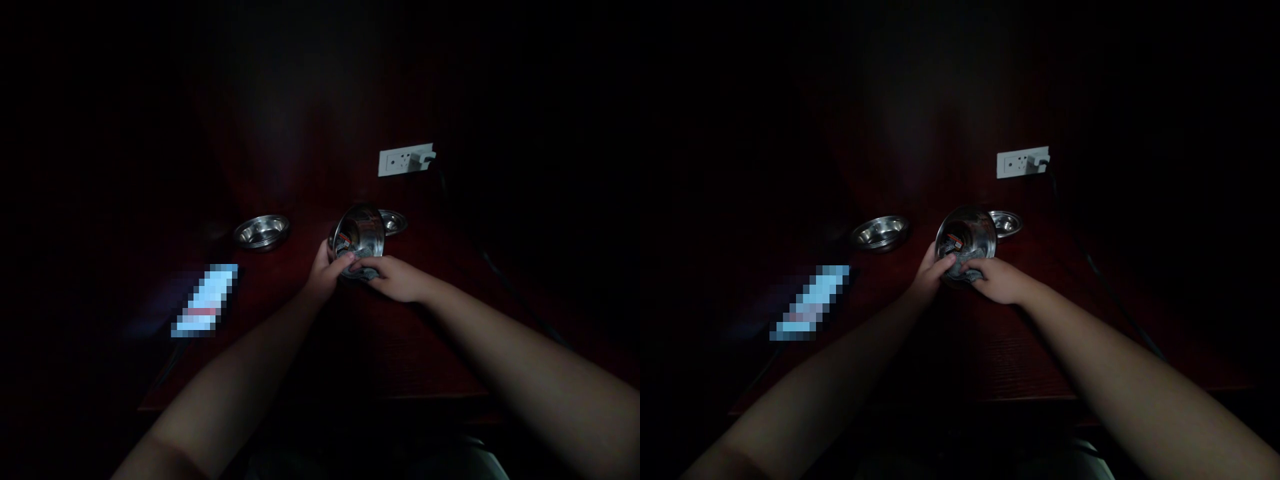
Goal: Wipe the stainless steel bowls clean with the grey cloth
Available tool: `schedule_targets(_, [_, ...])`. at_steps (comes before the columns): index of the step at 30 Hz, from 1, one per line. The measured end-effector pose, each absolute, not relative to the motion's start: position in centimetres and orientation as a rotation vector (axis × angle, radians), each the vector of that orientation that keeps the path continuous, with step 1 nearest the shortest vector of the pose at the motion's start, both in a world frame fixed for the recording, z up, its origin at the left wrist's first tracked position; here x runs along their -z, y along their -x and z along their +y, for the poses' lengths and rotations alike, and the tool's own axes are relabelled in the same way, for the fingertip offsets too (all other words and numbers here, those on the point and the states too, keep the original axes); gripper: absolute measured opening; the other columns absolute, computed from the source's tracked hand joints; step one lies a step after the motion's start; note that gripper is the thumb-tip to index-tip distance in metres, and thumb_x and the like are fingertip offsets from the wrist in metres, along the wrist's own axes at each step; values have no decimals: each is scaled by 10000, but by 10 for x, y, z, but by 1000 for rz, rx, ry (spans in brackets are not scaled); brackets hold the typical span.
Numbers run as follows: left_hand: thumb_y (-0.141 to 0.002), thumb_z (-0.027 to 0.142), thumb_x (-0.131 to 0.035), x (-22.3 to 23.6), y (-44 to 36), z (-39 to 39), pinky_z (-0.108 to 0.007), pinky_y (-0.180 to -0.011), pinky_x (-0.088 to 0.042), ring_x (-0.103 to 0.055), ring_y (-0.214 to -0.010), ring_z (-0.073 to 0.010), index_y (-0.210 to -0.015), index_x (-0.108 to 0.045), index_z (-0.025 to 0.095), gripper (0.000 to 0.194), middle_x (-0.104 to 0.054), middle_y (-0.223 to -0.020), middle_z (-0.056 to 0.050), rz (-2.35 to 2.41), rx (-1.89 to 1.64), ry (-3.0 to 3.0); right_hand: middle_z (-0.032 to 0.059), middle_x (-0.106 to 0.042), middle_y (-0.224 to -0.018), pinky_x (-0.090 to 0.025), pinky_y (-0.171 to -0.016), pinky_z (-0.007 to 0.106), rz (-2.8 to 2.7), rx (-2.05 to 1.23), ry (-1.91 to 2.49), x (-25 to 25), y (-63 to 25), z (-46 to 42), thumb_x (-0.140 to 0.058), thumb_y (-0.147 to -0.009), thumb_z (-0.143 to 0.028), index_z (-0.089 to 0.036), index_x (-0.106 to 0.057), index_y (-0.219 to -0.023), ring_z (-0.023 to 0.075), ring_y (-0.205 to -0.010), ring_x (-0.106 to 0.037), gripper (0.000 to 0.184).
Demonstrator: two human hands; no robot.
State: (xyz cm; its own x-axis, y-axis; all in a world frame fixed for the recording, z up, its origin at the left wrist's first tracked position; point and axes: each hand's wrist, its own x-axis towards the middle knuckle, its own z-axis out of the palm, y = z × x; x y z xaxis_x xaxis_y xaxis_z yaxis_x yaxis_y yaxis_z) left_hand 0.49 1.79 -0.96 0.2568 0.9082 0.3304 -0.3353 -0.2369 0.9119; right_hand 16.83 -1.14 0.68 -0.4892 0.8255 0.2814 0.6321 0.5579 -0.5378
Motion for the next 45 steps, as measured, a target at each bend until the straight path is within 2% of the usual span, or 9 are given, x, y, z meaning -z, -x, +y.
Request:
schedule_targets(5, [-586, 257, -735, 8, -3, 18, -340, -836, -430, -558, -939, -199, -1113, -451, 162, 606, -584, -1037, -73, 527, -1204, -1426, 42, -660, -855, -447, -735, 284, -2252, -486, 1168, -8, -168, -12, -474, -761, -152, -157, -618, -947, 154, -762, -593, 236])
schedule_targets(9, [-549, 203, -758, 7, -1, 17, -333, -822, -438, -565, -916, -193, -1113, -439, 158, 650, -585, -1017, -70, 487, -1170, -1473, 42, -662, -870, -450, -752, 287, -2225, -479, 1130, -8, -168, -12, -474, -777, -164, -166, -623, -943, 155, -790, -598, 223])
schedule_targets(17, [-628, 272, -674, 9, 0, 20, -334, -850, -429, -577, -884, -183, -1024, -540, 162, 432, -624, -947, -40, 626, -1274, -1278, 28, -671, -926, -455, -814, 288, -2182, -445, 1053, -3, -166, -10, -471, -752, -102, -180, -619, -994, 145, -852, -613, 295])
schedule_targets(22, [-637, 286, -656, 10, 2, 15, -334, -833, -451, -602, -872, -185, -1022, -557, 168, 415, -650, -939, -39, 611, -1229, -1096, 38, -659, -1019, -442, -865, 292, -2106, -400, 1091, 0, -161, -16, -472, -753, -99, -177, -608, -1018, 152, -932, -605, 307])
schedule_targets(27, [-662, 346, -630, 9, 6, 4, -344, -791, -486, -615, -889, -201, -1053, -553, 176, 433, -655, -980, -55, 639, -1206, -938, 48, -670, -996, -457, -850, 293, -2083, -310, 1179, 3, -151, -25, -464, -767, -125, -180, -617, -1010, 161, -913, -619, 292])
schedule_targets(31, [-680, 451, -600, 7, 7, -9, -367, -727, -509, -622, -863, -224, -1060, -554, 169, 476, -653, -983, -90, 669, -1128, -923, 69, -599, -1171, -380, -971, 308, -2113, -244, 1278, 10, -144, -46, -488, -707, -89, -168, -592, -1080, 184, -1088, -546, 395])
schedule_targets(34, [-680, 492, -592, 6, 6, -28, -371, -696, -514, -617, -865, -228, -1082, -531, 190, 507, -636, -1014, -97, 667, -1126, -957, 52, -566, -1222, -297, -1042, 320, -2110, -202, 1310, 14, -142, -71, -485, -702, -88, -178, -600, -1058, 187, -1156, -497, 385])
schedule_targets(40, [-597, 354, -704, 7, 3, -77, -362, -639, -517, -596, -835, -207, -1115, -454, 241, 587, -593, -1042, -71, 732, -1159, -1140, 31, -570, -1217, -354, -997, 297, -2101, -234, 1294, 12, -143, -110, -450, -721, -81, -205, -575, -1115, 169, -1121, -522, 431])
schedule_targets(45, [-594, 286, -666, 12, 2, -88, -369, -669, -507, -579, -820, -192, -1073, -448, 206, 532, -590, -989, -60, 820, -1289, -1143, 23, -611, -1150, -365, -985, 292, -2146, -280, 1247, 10, -141, -118, -442, -708, -57, -206, -585, -1101, 159, -1063, -558, 444])
